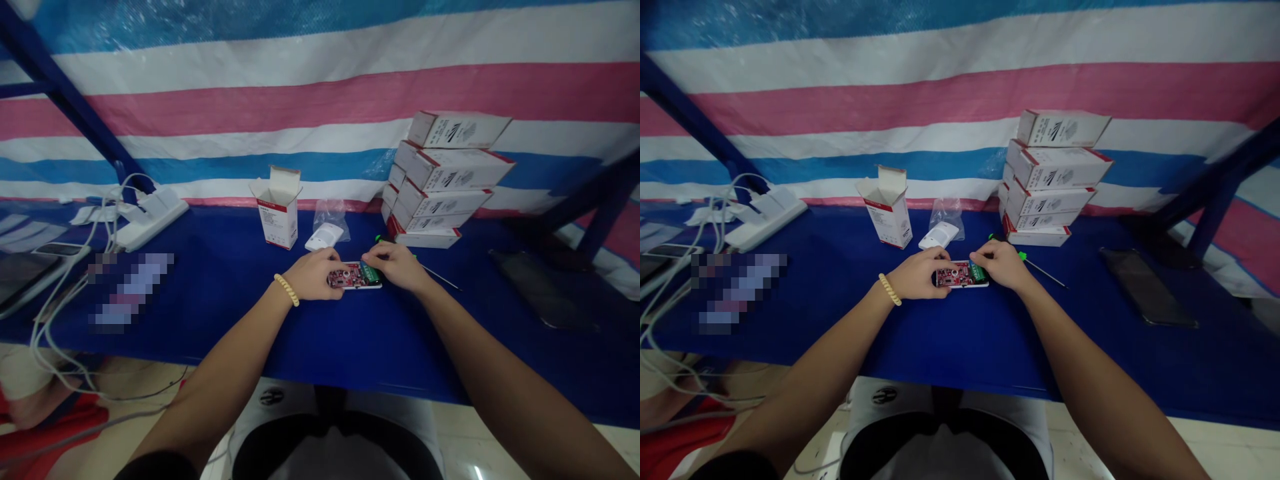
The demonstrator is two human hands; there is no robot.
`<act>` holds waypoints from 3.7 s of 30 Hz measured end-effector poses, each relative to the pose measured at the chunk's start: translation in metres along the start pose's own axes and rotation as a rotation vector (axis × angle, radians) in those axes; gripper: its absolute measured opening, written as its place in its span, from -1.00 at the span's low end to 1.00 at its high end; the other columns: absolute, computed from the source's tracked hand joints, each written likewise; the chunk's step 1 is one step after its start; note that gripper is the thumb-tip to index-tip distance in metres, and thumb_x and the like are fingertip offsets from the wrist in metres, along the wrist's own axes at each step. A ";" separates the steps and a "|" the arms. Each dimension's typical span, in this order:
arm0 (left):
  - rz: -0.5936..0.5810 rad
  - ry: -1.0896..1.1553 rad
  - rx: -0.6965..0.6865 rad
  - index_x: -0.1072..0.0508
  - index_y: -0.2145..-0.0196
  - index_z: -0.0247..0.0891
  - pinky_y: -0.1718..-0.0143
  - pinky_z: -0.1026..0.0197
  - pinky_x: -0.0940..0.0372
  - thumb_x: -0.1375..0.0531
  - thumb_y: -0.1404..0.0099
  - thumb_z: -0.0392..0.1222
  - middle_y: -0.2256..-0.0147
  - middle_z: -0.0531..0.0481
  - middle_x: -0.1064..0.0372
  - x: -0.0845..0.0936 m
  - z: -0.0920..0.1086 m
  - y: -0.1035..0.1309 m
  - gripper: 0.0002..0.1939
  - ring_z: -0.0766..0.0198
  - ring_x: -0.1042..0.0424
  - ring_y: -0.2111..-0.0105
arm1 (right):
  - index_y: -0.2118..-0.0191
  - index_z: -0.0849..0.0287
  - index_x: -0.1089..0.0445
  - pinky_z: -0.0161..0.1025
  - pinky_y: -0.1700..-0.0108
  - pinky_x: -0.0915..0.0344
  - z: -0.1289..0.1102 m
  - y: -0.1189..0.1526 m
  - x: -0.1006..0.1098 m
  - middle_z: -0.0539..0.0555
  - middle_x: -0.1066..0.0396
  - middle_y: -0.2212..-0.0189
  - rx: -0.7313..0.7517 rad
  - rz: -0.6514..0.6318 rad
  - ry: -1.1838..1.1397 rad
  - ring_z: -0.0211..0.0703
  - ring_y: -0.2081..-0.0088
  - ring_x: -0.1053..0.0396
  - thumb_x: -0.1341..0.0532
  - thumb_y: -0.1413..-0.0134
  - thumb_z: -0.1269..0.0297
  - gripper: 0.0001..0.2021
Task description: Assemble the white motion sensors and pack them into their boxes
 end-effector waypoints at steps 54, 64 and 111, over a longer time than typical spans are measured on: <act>0.035 -0.016 0.031 -0.54 0.10 -0.18 0.16 0.10 -0.35 -0.35 -0.06 0.06 0.19 -0.06 -0.31 0.003 0.001 -0.001 -0.53 0.20 -0.39 0.27 | 0.33 0.19 -0.41 -0.23 0.34 -0.20 -0.033 0.017 -0.003 0.05 -0.40 0.47 0.058 0.153 0.488 -0.17 0.42 -0.33 -0.29 0.05 0.19 -0.82; 0.177 -0.035 -0.060 -0.55 0.16 -0.25 0.16 0.12 -0.37 -0.35 -0.05 -0.02 0.20 -0.07 -0.27 0.003 0.013 -0.003 -0.59 0.22 -0.37 0.26 | 0.47 0.18 -0.44 -0.24 0.36 -0.16 -0.035 0.017 0.005 0.08 -0.43 0.53 -0.028 0.169 0.514 -0.17 0.46 -0.33 -0.28 0.09 0.25 -0.89; 0.353 -0.157 -0.095 -0.42 0.03 -0.33 0.07 0.04 -0.45 -0.22 -0.19 -0.19 0.03 -0.27 -0.30 -0.001 0.038 -0.003 -0.62 0.04 -0.41 0.05 | 0.06 0.19 -0.53 -0.11 0.07 -0.39 -0.025 0.015 0.010 0.23 -0.51 0.17 -0.031 0.155 0.432 -0.03 0.17 -0.48 -0.20 -0.12 0.28 -0.70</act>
Point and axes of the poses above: each hand's wrist, its own y-axis away from the middle knuckle, its own x-axis out of the back of the hand, z = x × y, the point moved 7 cm from there along -y, towards the middle knuckle
